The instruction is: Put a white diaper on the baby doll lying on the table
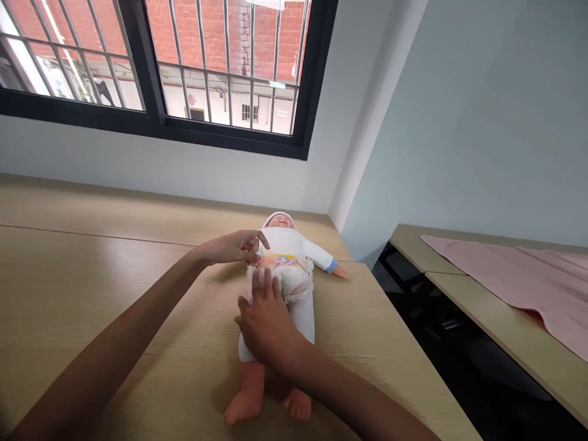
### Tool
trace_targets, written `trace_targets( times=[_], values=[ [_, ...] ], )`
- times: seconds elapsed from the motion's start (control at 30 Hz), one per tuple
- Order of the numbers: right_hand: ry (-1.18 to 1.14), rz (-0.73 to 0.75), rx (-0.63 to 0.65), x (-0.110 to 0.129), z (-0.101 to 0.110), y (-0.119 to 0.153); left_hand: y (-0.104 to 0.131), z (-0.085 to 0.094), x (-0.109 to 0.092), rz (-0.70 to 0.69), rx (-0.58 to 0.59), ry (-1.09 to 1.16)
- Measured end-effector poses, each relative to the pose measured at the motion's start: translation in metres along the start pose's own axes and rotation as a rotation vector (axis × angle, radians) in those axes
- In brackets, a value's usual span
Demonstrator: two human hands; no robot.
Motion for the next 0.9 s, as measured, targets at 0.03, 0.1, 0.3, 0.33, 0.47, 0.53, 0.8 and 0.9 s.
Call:
trace_targets(
  times=[0.03, 0.1, 0.3, 0.33, 0.47, 0.53, 0.8, 0.9],
  values=[
    [-0.008, 0.013, 0.018, 0.004, -0.001, 0.003, -0.001, -0.002, -0.001, -0.016, -0.013, -0.040],
    [-0.025, 0.044, 0.049, 0.008, -0.001, 0.006, -0.005, -0.009, -0.001, -0.040, -0.034, -0.140],
    [-0.057, 0.078, 0.103, 0.007, -0.001, 0.006, -0.011, -0.031, 0.003, -0.081, -0.127, -0.329],
    [-0.057, 0.073, 0.105, 0.007, -0.001, 0.006, -0.011, -0.033, 0.004, -0.085, -0.142, -0.338],
    [-0.021, 0.058, 0.118, 0.007, -0.003, 0.007, -0.012, -0.036, 0.005, -0.107, -0.147, -0.352],
    [-0.020, 0.060, 0.115, 0.007, -0.005, 0.007, -0.013, -0.036, 0.006, -0.109, -0.125, -0.340],
    [-0.189, 0.156, 0.155, 0.007, 0.023, 0.007, -0.008, -0.009, -0.005, -0.136, -0.096, 0.056],
    [-0.471, 0.127, 0.159, -0.015, 0.058, 0.005, 0.004, 0.021, -0.016, -0.182, -0.240, 0.145]
  ],
)
Point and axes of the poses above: each hand's wrist, its own y-axis away from the middle knuckle, its own z-axis out of the back of the hand, x = y × z, the point moved 6 cm from there along -y, towards the middle knuckle, and after that the axes turned 2 degrees about y, right-handed, at the moved point
